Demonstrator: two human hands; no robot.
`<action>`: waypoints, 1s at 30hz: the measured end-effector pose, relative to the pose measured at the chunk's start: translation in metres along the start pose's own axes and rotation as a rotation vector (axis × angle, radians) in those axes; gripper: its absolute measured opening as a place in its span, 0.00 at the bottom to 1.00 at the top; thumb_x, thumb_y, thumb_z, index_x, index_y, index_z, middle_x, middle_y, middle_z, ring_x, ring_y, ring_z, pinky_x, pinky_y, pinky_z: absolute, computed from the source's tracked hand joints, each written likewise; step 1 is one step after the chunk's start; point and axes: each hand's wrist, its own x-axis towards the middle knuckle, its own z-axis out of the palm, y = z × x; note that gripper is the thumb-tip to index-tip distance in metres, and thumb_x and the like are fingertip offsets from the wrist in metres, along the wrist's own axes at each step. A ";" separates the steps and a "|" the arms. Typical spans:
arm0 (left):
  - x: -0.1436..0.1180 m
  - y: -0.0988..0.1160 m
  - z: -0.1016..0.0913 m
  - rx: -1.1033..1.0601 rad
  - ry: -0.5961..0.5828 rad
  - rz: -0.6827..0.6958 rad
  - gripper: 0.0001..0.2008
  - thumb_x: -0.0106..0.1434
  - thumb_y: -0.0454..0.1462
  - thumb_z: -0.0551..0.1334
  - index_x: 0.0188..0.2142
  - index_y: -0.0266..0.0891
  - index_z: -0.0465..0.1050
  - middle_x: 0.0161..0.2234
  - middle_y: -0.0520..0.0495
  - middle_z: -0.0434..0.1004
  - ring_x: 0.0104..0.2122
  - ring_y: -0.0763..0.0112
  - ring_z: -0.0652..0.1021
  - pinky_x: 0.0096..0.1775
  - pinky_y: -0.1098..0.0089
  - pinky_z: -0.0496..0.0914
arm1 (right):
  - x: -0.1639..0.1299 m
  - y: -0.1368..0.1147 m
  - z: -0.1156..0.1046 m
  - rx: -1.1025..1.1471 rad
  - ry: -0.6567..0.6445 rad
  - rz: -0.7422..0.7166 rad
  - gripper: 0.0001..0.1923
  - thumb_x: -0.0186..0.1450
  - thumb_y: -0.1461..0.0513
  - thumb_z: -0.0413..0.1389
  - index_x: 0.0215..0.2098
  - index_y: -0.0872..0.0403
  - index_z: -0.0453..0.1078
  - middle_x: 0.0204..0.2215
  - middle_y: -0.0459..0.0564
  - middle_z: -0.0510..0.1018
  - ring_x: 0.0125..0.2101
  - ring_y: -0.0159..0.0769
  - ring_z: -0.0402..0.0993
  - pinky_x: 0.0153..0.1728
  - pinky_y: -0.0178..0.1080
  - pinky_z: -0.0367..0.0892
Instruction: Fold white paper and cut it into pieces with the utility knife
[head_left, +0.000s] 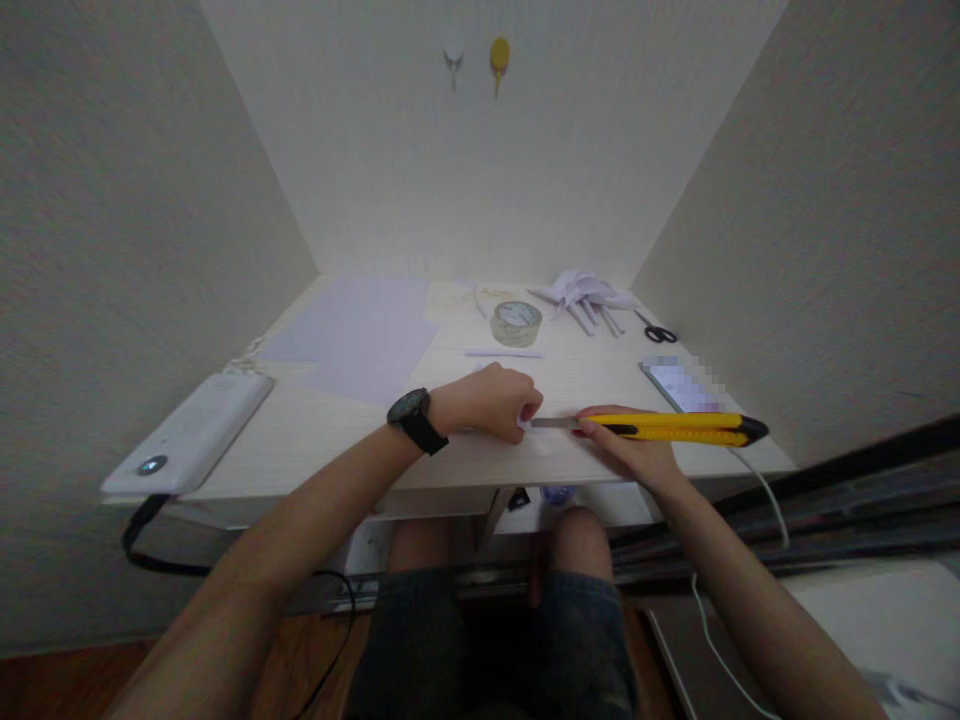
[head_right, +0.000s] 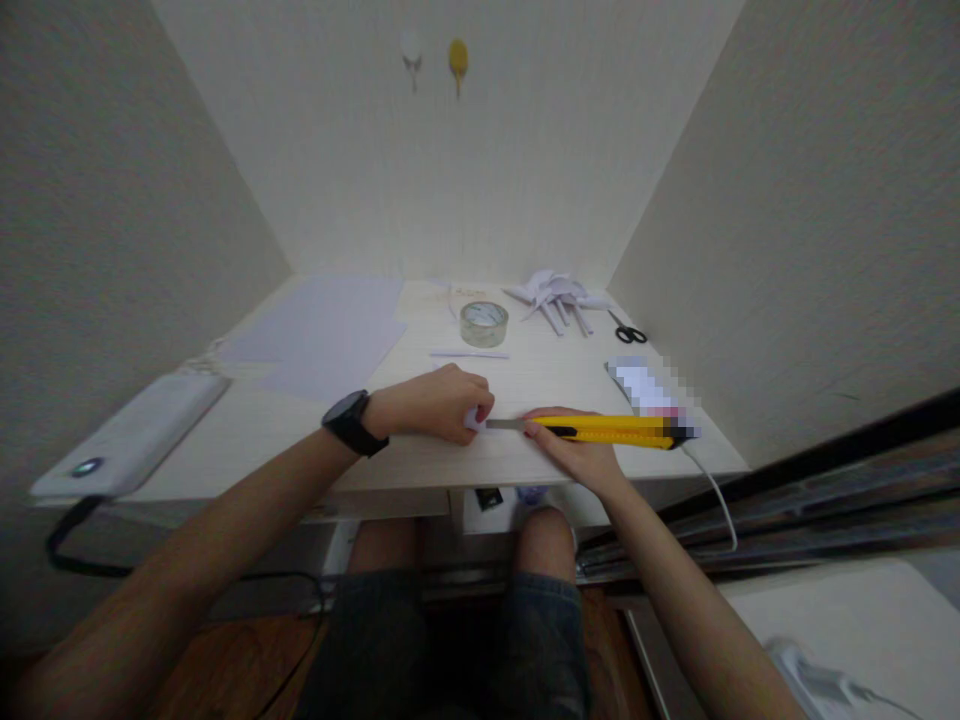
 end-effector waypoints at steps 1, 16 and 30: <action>0.001 0.000 -0.001 0.000 -0.018 -0.013 0.09 0.52 0.38 0.64 0.35 0.41 0.76 0.36 0.46 0.80 0.34 0.64 0.76 0.37 0.67 0.65 | 0.000 -0.001 0.000 -0.018 -0.006 -0.008 0.13 0.60 0.51 0.64 0.35 0.50 0.81 0.31 0.50 0.85 0.32 0.41 0.81 0.37 0.41 0.78; 0.005 0.000 -0.003 -0.003 -0.090 -0.053 0.13 0.51 0.39 0.63 0.37 0.40 0.79 0.39 0.44 0.81 0.37 0.62 0.77 0.38 0.66 0.66 | -0.001 0.001 -0.001 -0.013 -0.002 -0.027 0.12 0.63 0.51 0.62 0.37 0.50 0.81 0.32 0.50 0.85 0.33 0.41 0.82 0.39 0.41 0.78; 0.014 -0.009 -0.009 -0.151 -0.178 -0.045 0.16 0.52 0.39 0.70 0.41 0.40 0.75 0.40 0.47 0.81 0.38 0.65 0.77 0.37 0.70 0.65 | -0.001 -0.001 -0.003 -0.056 -0.010 -0.031 0.12 0.62 0.51 0.63 0.35 0.51 0.81 0.32 0.51 0.85 0.32 0.43 0.82 0.36 0.41 0.78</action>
